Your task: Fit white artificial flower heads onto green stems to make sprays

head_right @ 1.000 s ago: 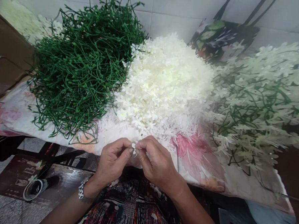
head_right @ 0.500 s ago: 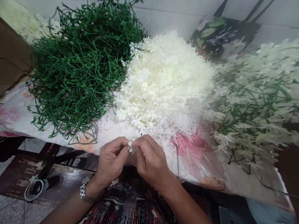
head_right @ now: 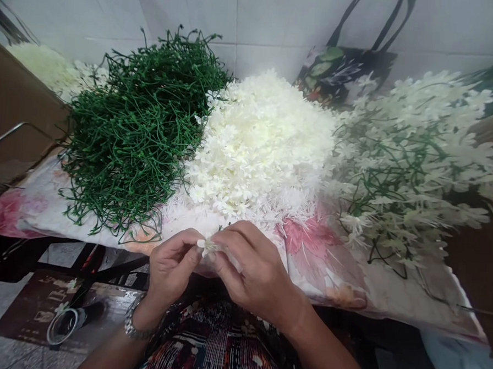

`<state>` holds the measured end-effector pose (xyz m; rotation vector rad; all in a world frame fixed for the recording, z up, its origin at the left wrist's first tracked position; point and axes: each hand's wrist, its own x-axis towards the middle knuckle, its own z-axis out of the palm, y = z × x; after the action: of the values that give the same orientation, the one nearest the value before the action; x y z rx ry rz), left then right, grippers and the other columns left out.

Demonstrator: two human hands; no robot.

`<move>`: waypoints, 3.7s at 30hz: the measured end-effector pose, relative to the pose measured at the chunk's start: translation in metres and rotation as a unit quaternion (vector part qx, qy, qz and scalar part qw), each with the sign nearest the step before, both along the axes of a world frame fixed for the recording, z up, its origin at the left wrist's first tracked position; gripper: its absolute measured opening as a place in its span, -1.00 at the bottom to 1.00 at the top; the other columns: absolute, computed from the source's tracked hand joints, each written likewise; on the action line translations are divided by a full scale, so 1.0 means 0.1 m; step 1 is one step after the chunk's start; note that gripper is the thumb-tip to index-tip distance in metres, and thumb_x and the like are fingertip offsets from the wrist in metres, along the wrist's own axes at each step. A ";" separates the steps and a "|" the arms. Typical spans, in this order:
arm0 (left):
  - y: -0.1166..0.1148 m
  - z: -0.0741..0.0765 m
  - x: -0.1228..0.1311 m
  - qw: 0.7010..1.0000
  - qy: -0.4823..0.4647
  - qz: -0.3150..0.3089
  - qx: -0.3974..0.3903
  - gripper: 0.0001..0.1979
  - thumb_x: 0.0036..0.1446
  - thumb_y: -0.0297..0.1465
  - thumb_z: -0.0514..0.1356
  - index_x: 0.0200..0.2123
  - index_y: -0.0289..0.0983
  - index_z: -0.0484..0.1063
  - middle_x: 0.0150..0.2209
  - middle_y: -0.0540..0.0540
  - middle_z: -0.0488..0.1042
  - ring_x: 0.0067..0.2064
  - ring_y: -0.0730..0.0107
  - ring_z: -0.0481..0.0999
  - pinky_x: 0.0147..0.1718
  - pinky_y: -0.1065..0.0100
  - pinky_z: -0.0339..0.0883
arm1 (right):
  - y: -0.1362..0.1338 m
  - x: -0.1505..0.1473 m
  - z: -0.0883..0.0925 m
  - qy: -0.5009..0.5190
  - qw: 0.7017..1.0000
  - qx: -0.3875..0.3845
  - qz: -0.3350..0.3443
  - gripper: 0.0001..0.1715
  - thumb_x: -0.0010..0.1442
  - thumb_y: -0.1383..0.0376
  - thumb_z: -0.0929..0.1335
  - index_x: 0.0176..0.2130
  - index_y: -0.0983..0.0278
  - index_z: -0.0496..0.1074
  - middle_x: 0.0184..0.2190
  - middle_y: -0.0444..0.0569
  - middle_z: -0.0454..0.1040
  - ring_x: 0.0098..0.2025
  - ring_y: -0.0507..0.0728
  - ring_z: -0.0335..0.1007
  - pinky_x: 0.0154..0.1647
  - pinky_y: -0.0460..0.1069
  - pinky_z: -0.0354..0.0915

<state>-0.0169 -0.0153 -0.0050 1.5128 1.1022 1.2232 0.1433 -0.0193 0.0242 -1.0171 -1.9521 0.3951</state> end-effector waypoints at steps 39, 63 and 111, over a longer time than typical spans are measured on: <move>-0.12 0.05 0.04 0.949 -0.289 -0.077 -0.101 -0.86 -0.02 -0.31 0.29 -0.42 -0.24 0.44 -0.49 -0.02 0.36 -0.42 0.41 0.33 -0.43 0.42 0.23 | -0.02 -0.04 -0.08 0.029 0.996 -0.084 -0.032 -0.86 0.20 0.43 0.25 -0.37 0.30 0.37 -0.54 -0.13 0.34 -0.51 -0.03 0.26 -0.50 -0.12 0.23; 0.14 -0.01 0.13 0.954 -0.200 0.058 -0.217 -0.81 -0.01 -0.31 0.23 -0.50 -0.33 0.40 -0.60 0.03 0.33 -0.62 0.63 0.07 -0.65 0.51 -0.13 | 0.49 0.10 -0.16 -0.375 0.911 0.113 -0.131 -0.78 0.15 0.43 0.28 -0.52 0.29 0.35 -0.53 -0.01 0.31 -0.42 0.13 0.12 -0.39 0.03 0.03; 0.08 0.04 0.20 0.976 -0.108 0.048 -0.181 -0.90 -0.13 -0.58 0.13 -0.60 -0.32 0.38 -0.54 0.06 0.32 -0.60 0.65 0.12 -0.65 0.53 -0.02 | -0.01 0.22 0.04 0.078 0.975 -0.193 -0.080 -0.92 0.16 0.37 0.28 -0.38 0.26 0.35 -0.52 -0.13 0.41 -0.49 -0.01 0.33 -0.48 -0.12 0.26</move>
<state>0.0029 -0.0075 -0.0007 1.0368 1.1855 1.1461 0.1654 -0.0198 0.0283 -1.3368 -1.6713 0.7594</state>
